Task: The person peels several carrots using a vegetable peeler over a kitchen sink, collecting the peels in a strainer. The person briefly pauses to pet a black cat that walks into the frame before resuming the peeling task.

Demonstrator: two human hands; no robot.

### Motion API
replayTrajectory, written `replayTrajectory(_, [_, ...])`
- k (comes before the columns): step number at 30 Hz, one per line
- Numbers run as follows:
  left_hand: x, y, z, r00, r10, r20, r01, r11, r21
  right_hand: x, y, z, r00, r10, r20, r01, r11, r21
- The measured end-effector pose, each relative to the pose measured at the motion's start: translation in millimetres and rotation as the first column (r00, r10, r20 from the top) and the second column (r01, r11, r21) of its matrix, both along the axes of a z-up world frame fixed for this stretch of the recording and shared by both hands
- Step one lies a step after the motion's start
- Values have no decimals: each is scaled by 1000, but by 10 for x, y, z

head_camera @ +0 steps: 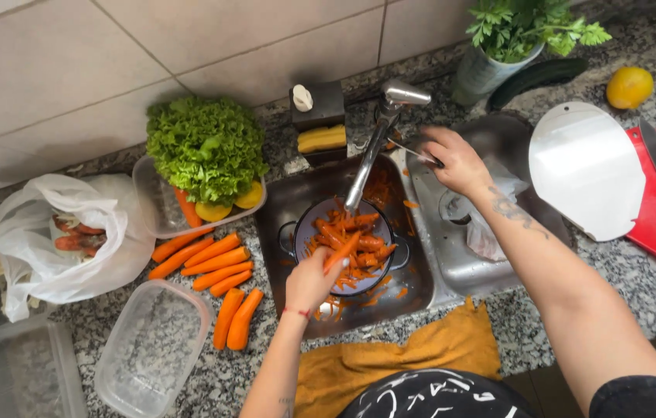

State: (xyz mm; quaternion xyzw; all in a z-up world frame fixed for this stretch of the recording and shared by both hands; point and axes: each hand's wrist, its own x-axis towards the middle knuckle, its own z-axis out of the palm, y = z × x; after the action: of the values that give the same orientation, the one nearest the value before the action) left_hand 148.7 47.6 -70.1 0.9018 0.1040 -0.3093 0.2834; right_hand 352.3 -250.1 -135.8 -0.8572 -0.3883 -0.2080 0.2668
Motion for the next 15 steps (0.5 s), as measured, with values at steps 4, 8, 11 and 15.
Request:
replayTrajectory(4, [-170,39,78,994,80,-78,-80,997,-3,501,59,51,986,139,-92,-142,989,-30])
replayTrajectory(8, [-216,92,102,992,122,-34,-125,987,-101,807,75,-43,901,-1,-434,-137,949,-285])
replayTrajectory(11, [-250,97,84,984,176,-34,-179,977,-112,348,358,397,811,-85,-579,-102,954,-283])
replayTrajectory(15, [-210,30,192,974,222,-53,-228,962,-148,-320,488,197,780,281,-559,-493,826,-273])
